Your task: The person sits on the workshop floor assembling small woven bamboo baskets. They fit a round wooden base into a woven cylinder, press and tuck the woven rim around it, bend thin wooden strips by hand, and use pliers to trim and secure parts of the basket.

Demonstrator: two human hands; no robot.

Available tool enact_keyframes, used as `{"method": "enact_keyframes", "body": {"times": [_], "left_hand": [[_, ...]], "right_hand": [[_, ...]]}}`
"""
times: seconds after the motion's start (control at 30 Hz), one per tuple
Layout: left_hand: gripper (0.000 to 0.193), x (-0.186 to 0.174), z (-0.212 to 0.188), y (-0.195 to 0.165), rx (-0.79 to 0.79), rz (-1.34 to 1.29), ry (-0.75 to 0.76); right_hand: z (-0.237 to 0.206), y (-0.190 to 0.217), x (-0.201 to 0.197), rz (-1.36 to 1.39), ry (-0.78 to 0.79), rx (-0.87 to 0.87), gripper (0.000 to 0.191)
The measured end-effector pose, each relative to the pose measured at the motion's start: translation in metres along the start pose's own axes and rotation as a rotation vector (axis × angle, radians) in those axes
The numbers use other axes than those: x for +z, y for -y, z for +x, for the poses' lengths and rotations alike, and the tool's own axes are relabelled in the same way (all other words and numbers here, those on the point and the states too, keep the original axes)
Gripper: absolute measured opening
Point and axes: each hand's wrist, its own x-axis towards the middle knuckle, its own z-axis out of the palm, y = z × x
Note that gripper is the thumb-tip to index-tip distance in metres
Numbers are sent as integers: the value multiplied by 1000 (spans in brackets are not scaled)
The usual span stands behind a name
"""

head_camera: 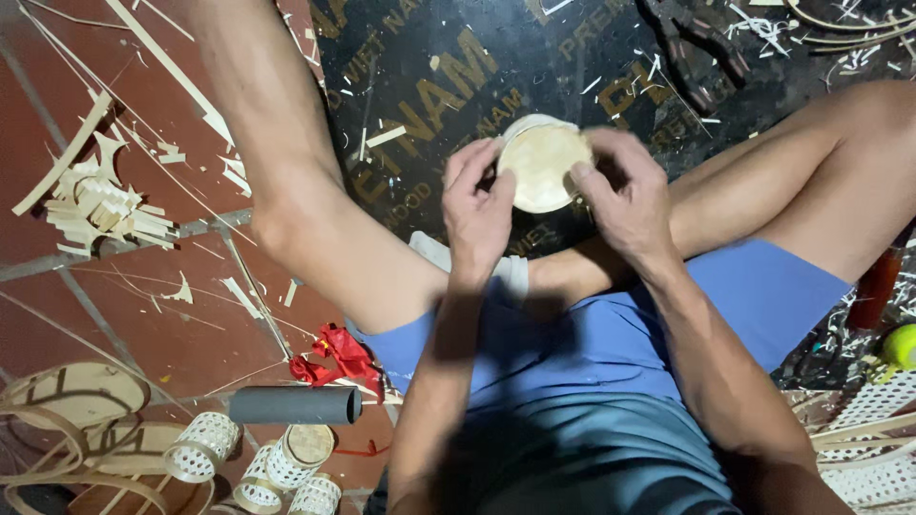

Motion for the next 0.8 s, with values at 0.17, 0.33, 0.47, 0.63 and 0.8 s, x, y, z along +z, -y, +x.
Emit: {"method": "enact_keyframes", "body": {"times": [0.17, 0.33, 0.47, 0.63, 0.8], "left_hand": [[39, 20, 3, 4, -116, -54, -33], [42, 23, 6, 1, -139, -182, 26], [44, 25, 8, -4, -200, -416, 28], [31, 35, 17, -5, -146, -306, -51], [28, 39, 18, 2, -112, -366, -78]], "right_hand": [[20, -2, 22, 222, -93, 57, 38], [29, -4, 25, 264, -74, 56, 35], [32, 0, 26, 332, -95, 149, 31], [35, 4, 28, 406, -103, 212, 30], [37, -2, 32, 413, -148, 93, 23]]}}
